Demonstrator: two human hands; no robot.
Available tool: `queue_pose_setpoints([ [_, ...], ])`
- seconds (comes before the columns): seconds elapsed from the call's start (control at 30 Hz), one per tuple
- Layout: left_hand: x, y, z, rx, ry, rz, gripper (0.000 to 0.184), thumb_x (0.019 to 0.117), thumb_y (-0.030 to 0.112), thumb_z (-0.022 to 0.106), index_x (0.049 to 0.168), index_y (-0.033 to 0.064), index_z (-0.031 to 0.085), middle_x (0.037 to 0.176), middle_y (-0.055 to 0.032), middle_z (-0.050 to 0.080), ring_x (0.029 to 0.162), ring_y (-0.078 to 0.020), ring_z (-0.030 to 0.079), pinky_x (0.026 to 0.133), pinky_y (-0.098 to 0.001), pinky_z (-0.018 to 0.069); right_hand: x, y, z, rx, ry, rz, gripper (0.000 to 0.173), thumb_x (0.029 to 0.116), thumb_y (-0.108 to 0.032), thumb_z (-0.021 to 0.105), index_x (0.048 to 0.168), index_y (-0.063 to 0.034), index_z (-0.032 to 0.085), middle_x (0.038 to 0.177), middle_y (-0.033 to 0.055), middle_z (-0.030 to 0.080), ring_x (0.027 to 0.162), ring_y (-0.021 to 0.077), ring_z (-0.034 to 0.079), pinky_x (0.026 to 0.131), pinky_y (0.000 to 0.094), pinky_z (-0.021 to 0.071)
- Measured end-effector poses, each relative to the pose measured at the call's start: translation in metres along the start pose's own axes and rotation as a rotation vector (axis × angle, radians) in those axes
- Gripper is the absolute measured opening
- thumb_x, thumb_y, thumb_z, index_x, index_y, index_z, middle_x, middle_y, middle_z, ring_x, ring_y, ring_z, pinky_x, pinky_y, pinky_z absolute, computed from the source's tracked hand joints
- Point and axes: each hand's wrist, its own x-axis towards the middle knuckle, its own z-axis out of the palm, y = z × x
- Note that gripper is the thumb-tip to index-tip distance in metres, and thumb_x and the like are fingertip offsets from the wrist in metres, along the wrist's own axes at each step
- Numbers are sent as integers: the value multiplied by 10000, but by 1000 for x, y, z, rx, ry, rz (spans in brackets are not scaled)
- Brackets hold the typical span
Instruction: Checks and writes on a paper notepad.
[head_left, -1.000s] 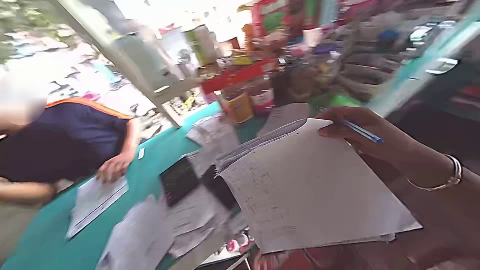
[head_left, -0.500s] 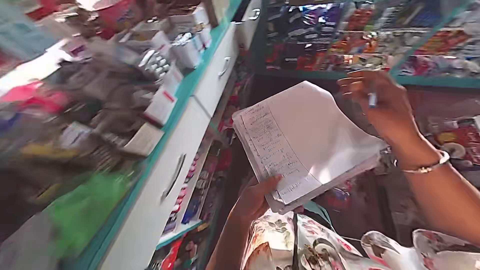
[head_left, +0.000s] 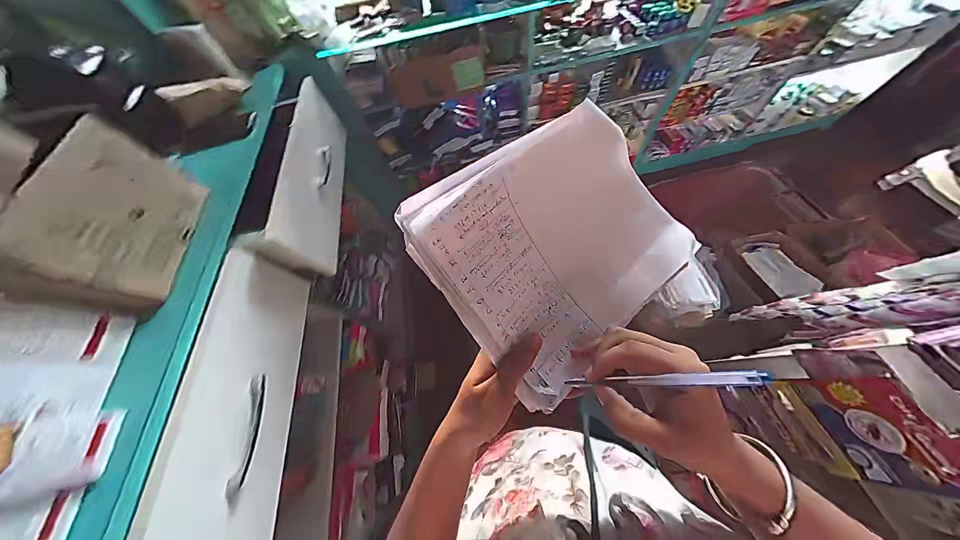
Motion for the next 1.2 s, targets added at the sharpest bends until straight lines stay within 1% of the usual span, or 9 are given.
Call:
queue_pose_setpoints([
  [0.1, 105, 8, -11, 26, -124, -18, 210, 1049, 259, 561, 1217, 241, 684, 1115, 54, 759, 1011, -73, 726, 924, -304, 603, 65, 42, -32, -91, 82, 9, 96, 854, -131, 699, 938, -85, 699, 884, -23, 697, 894, 2, 669, 814, 158, 569],
  [0.3, 304, -12, -26, 127, -219, -42, 210, 1058, 229, 545, 1236, 210, 656, 1134, 52, 747, 1047, -76, 712, 957, -316, 588, 170, 157, -97, -286, 211, -63, 83, 858, -102, 737, 936, -81, 718, 929, 23, 702, 952, 44, 668, 837, 150, 557],
  [0.4, 408, -16, -14, 127, -220, -93, 201, 1049, 231, 562, 1217, 208, 670, 1117, 41, 757, 1025, -91, 725, 940, -328, 599, 232, 205, -155, -384, 266, -65, 105, 851, -111, 734, 952, -92, 711, 950, 19, 689, 979, 45, 657, 857, 145, 549],
  [0.53, 537, -16, 4, 98, -335, -138, 218, 1048, 224, 564, 1223, 222, 695, 1125, 27, 760, 1022, -100, 731, 935, -333, 605, 303, 259, -243, -500, 418, 5, 116, 869, -149, 728, 976, -107, 709, 980, 10, 716, 992, 29, 673, 858, 153, 562],
  [0.8, 760, -53, 68, -58, -491, -312, 241, 1055, 159, 541, 1243, 177, 691, 1140, -58, 760, 1015, -198, 752, 876, -437, 636, 398, 348, -397, -585, 640, 138, 132, 856, -169, 722, 980, -124, 717, 966, -26, 716, 938, -42, 656, 811, 93, 536],
  [0.97, 904, -98, 113, -92, -627, -432, 245, 1053, 161, 547, 1253, 168, 688, 1151, -83, 755, 1029, -231, 749, 868, -472, 635, 443, 413, -491, -447, 845, 148, 145, 850, -140, 726, 993, -159, 744, 943, -79, 726, 885, -19, 678, 768, 140, 579],
  [1.07, 988, -124, 155, -72, -667, -489, 234, 1049, 164, 554, 1237, 177, 693, 1134, -72, 762, 1008, -228, 755, 860, -468, 638, 471, 447, -554, -550, 910, 156, 148, 866, -154, 714, 1013, -161, 733, 922, -81, 707, 834, -52, 645, 715, 101, 542],
  [1.13, 1041, -145, 186, -27, -710, -493, 224, 1043, 168, 565, 1231, 177, 686, 1133, -55, 763, 1009, -211, 753, 870, -459, 637, 486, 465, -600, -614, 935, 168, 141, 877, -160, 701, 1015, -145, 722, 931, -71, 710, 851, -54, 649, 729, 97, 544],
  [1.2, 1090, -168, 217, 69, -780, -473, 220, 1046, 171, 562, 1233, 193, 674, 1131, 1, 760, 1021, -141, 740, 919, -380, 619, 497, 479, -644, -677, 978, 206, 133, 882, -169, 695, 1009, -134, 712, 950, -58, 720, 878, -51, 657, 755, 100, 546],
])
